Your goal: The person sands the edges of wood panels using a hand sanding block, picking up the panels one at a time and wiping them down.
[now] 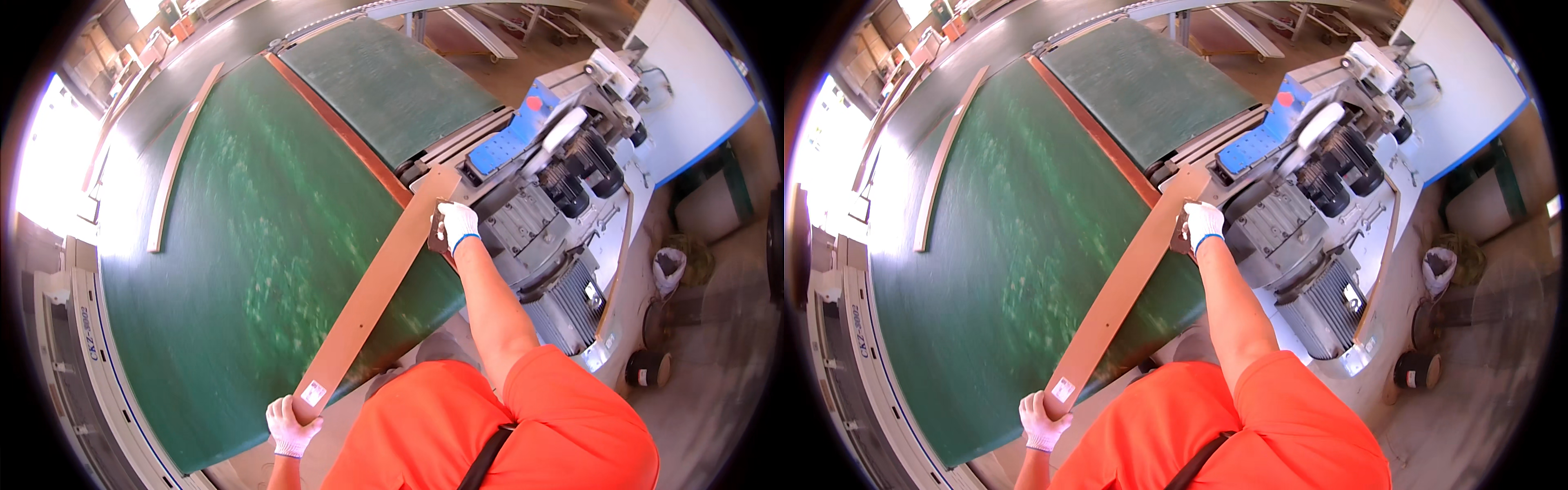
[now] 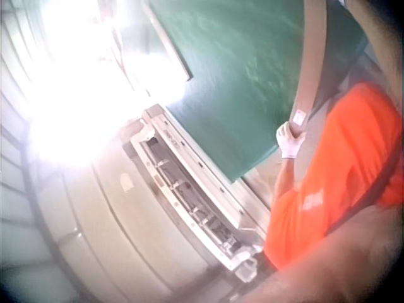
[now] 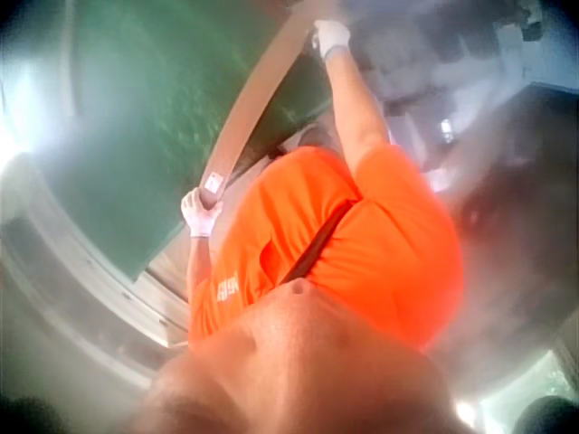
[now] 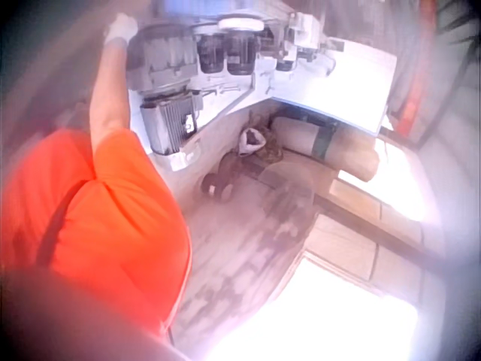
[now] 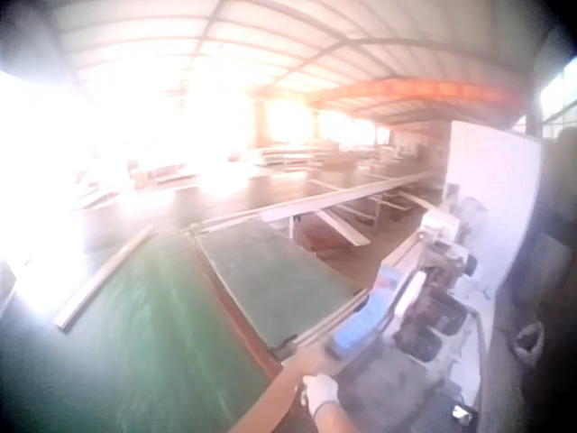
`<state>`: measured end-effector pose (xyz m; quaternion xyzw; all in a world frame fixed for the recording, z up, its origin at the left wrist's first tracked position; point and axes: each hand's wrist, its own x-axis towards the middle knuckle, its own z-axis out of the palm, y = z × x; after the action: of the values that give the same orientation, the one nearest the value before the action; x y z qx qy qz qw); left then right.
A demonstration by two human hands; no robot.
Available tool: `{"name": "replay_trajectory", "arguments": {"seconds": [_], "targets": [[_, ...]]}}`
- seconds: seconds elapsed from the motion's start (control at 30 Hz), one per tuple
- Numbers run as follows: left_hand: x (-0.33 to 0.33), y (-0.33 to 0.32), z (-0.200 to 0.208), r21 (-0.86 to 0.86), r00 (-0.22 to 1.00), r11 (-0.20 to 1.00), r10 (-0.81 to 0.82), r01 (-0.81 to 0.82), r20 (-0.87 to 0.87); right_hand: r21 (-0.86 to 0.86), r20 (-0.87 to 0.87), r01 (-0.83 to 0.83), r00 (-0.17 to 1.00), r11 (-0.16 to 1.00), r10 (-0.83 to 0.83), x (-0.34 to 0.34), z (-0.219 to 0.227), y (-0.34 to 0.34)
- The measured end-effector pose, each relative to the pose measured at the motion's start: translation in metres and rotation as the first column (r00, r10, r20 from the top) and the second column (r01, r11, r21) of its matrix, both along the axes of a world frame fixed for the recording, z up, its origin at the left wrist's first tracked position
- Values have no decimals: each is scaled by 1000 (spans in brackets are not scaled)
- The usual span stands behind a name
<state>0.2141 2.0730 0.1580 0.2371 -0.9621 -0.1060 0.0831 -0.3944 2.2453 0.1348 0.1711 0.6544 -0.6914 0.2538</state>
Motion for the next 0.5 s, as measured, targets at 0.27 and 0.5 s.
{"name": "replay_trajectory", "arguments": {"seconds": [0.27, 0.5], "targets": [[81, 22, 9, 23, 985, 988, 152, -154, 84, -47, -65, -34, 997, 998, 31, -33, -1, -26], [73, 94, 30, 400, 704, 592, 665, -700, 249, -183, -129, -301, 951, 936, 281, 65, 49, -32]]}}
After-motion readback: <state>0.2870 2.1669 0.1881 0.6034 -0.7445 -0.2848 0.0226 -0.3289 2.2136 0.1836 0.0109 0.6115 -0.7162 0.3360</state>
